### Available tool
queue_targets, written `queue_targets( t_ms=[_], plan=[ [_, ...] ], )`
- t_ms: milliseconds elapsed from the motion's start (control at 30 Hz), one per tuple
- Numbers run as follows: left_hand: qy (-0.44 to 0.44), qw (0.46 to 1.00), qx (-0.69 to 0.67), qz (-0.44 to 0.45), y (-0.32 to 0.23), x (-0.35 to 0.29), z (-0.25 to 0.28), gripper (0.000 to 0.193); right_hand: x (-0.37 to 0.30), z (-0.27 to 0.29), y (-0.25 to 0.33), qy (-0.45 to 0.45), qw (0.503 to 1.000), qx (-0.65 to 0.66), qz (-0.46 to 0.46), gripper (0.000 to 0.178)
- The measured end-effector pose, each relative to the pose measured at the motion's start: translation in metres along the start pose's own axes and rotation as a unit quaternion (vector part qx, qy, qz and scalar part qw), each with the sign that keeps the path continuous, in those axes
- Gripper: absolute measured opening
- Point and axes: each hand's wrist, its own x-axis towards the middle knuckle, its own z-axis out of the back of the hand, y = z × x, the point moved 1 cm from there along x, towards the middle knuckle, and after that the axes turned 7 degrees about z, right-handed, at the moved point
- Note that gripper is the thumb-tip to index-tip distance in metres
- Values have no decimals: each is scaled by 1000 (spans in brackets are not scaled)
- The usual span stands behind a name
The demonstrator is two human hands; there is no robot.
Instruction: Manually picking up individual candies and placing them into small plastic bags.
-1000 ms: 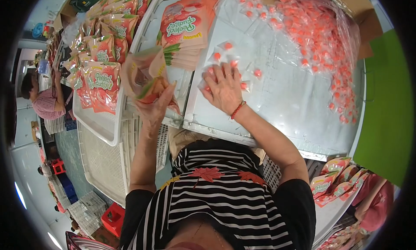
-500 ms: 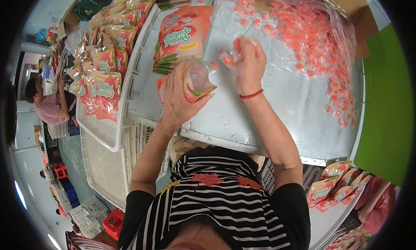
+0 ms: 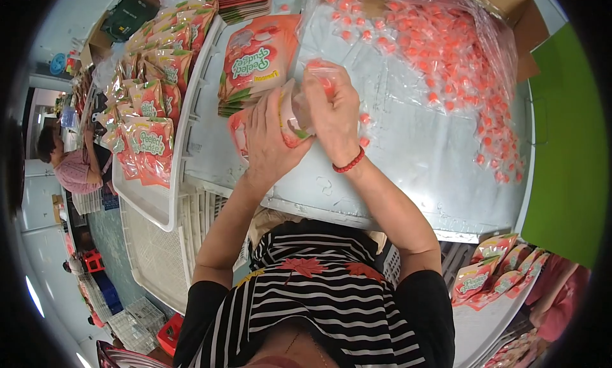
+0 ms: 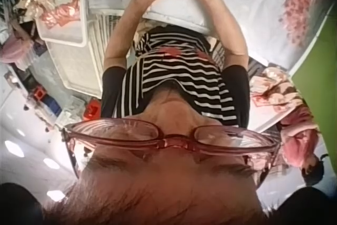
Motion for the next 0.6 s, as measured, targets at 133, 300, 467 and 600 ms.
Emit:
queue_targets(
  t_ms=[133, 300, 467, 600],
  plan=[
    [-21, 999, -16, -22, -3, 1, -5, 90, -2, -2, 0, 35, 979, -149, 135, 19],
    [-6, 998, -49, 25, -3, -1, -6, 92, 4, -5, 0, -32, 988, 144, -39, 20],
    [-12, 998, -50, 25, -3, 0, -9, 94, 6, -8, 9, -75, 981, 180, -5, 20],
    [-2, 999, -47, 23, -5, 1, -13, 94, 11, -4, 11, -67, 984, 162, -14, 19]
  ],
)
